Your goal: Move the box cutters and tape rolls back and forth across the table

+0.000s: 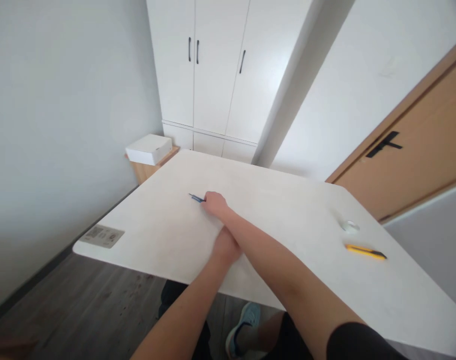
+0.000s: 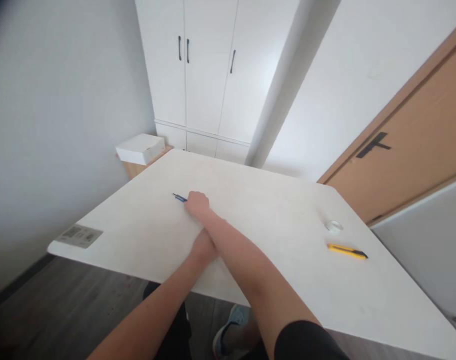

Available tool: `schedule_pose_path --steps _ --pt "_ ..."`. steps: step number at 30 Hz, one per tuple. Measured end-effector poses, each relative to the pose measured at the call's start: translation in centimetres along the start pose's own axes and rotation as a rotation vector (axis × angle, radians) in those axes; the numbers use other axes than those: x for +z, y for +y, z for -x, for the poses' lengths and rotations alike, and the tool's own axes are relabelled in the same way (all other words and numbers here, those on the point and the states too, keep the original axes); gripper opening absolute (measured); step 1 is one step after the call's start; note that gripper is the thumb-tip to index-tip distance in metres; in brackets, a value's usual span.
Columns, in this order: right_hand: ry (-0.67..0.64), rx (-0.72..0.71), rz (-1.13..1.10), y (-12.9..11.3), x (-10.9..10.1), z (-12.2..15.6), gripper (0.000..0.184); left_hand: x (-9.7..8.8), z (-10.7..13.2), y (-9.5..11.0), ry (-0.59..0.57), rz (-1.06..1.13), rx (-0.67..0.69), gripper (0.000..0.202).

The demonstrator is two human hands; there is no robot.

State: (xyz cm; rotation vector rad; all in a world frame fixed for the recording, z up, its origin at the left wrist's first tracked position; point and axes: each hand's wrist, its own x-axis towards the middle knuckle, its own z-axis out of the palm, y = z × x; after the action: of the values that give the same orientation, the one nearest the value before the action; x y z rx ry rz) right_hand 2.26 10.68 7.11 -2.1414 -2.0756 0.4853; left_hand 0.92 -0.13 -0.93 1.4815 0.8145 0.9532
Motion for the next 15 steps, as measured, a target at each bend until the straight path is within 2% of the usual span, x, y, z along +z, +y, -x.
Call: schedule_pose_path --steps 2,4,5,7,11,13,15 --pt "0.065 -0.007 0.056 5.6 -1.2 3.3 0.021 -0.3 0.0 0.5 -0.056 -0.132 0.071 0.026" --pt "0.131 0.028 0.102 12.4 -2.7 7.4 0.020 -0.6 -0.1 0.8 -0.125 -0.606 0.283 0.027" --pt "0.144 0.050 0.118 16.1 -3.4 9.8 0.019 -0.6 -0.1 0.9 -0.108 -0.768 0.353 0.031" --pt "0.159 0.121 0.142 23.6 -5.1 14.9 0.019 -0.6 -0.1 0.8 -0.088 -0.958 0.427 0.035" --pt "0.165 0.301 0.228 36.8 -8.1 25.4 0.019 -0.7 -0.3 0.3 -0.090 -1.058 0.487 0.040" --pt "0.188 0.390 0.258 41.7 -9.2 29.6 0.020 -0.7 -0.4 0.2 -0.089 -1.067 0.495 0.042" --pt "0.222 0.454 0.277 45.4 -9.8 32.6 0.021 -0.8 -0.4 0.1 -0.090 -1.069 0.496 0.044"
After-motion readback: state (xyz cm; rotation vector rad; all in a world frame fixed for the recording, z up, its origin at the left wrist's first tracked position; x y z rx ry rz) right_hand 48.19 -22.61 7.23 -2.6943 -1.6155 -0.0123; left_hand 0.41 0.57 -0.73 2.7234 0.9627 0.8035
